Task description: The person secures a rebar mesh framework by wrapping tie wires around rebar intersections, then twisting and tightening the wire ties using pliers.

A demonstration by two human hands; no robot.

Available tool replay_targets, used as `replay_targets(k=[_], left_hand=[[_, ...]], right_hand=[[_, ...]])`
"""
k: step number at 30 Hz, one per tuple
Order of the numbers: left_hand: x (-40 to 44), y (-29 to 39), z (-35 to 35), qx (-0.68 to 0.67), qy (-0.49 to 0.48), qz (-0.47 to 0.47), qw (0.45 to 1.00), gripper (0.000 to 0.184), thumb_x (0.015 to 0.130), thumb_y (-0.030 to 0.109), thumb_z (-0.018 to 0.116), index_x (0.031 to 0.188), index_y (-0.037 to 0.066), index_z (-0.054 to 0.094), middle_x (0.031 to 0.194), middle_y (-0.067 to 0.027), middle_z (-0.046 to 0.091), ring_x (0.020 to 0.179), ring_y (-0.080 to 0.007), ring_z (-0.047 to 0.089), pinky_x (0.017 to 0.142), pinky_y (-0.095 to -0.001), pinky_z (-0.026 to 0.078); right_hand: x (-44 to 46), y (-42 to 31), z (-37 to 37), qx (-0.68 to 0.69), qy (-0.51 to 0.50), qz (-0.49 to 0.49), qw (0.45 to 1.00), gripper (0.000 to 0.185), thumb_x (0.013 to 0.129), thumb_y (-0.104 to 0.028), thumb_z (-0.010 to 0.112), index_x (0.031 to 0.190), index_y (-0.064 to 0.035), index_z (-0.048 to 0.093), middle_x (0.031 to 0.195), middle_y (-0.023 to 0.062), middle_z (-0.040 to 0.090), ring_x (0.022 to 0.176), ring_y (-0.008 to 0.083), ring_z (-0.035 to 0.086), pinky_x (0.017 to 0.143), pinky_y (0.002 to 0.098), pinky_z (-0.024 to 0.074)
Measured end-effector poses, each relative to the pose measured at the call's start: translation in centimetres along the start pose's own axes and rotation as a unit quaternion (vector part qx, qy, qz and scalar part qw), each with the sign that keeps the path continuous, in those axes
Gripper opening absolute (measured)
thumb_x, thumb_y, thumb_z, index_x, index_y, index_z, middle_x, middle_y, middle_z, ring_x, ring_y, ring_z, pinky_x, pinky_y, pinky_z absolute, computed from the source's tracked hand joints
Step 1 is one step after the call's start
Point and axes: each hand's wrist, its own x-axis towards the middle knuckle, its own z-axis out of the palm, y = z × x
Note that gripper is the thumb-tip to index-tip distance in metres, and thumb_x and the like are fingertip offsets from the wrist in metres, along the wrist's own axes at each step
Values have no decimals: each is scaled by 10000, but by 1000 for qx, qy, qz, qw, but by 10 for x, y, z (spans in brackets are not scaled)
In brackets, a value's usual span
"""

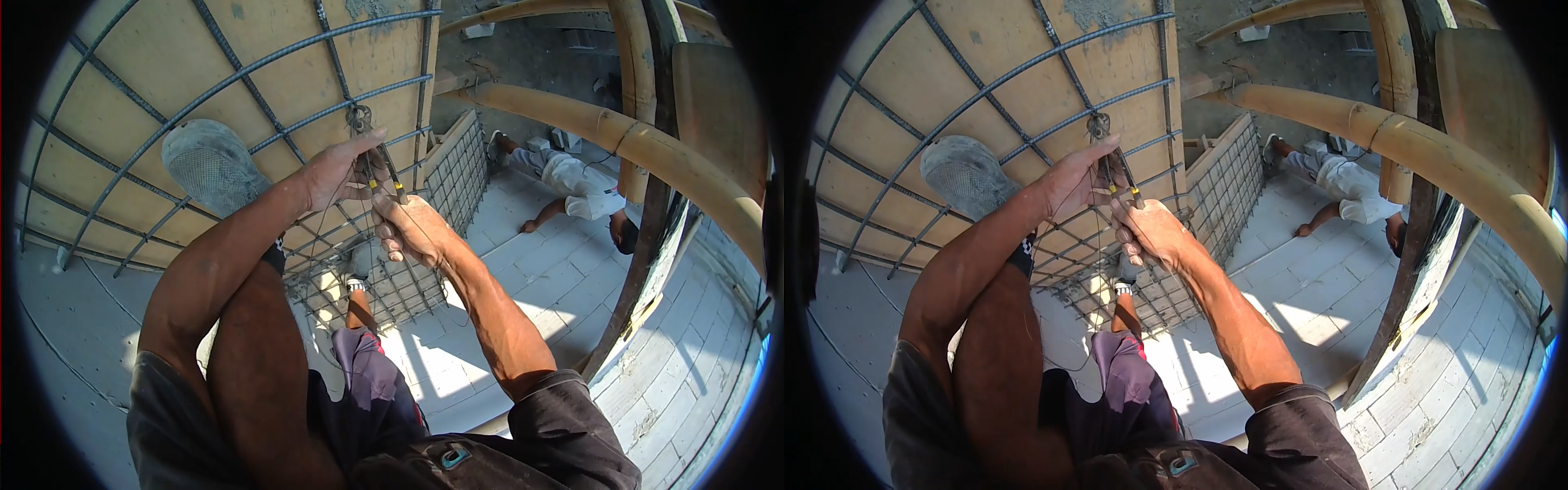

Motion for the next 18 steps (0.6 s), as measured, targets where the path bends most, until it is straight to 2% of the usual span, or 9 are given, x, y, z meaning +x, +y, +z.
replay_targets(k=[3,4,6,9,10,12,15,17,18], left_hand=[[6,1,1,-45,-16,-28,998,433,981,506,542,904,98,665,874,-71,696,846,-168,675,757,-332,545],[9,-1,4,-77,-45,-16,996,415,983,482,545,899,93,663,879,-79,698,868,-187,682,775,-349,550],[16,-6,11,-139,-101,9,985,379,988,433,551,887,83,658,889,-96,700,913,-225,697,811,-383,560],[20,-14,19,-215,-59,40,974,340,991,374,558,870,68,646,904,-117,702,932,-269,701,853,-421,562],[20,-15,19,-234,-72,37,969,326,990,362,561,870,70,640,906,-119,703,940,-277,700,855,-421,562],[18,-10,23,-268,-97,30,958,299,989,339,567,870,72,630,908,-121,704,956,-293,700,860,-421,563],[14,-6,42,-288,-17,59,956,313,996,349,558,815,95,576,805,-79,653,815,-245,680,783,-419,563],[21,-12,44,-282,24,66,957,331,1002,357,549,784,109,528,730,-47,580,690,-208,609,704,-410,545],[21,-11,46,-277,45,71,957,342,1005,360,545,769,116,504,692,-31,543,627,-189,574,664,-405,536]], right_hand=[[2,6,-11,162,-152,22,975,371,973,-422,642,882,-77,542,648,-17,507,514,112,510,424,239,403],[4,5,-14,209,-189,61,957,377,963,-434,656,889,-81,546,661,-13,517,516,100,519,422,237,413],[6,7,-14,195,-184,47,962,378,958,-435,663,889,-82,548,657,-12,516,512,104,519,418,249,422],[2,2,-11,130,-131,27,982,339,967,-399,657,904,-88,540,659,5,527,506,131,534,435,298,470],[0,-1,-10,102,-105,18,989,320,973,-381,653,911,-90,536,661,13,533,504,143,542,444,319,491],[0,0,-13,156,-131,47,978,324,976,-381,649,899,-87,539,660,14,531,503,142,531,446,317,479],[9,7,-20,233,-213,61,947,316,967,-366,663,878,-85,548,654,8,523,503,137,520,422,300,431],[8,8,-19,287,-258,96,918,321,949,-379,685,863,-99,555,641,-6,507,505,121,510,396,270,395],[10,10,-19,305,-264,102,910,318,953,-367,681,899,-72,575,661,7,541,497,146,515,396,271,408]])
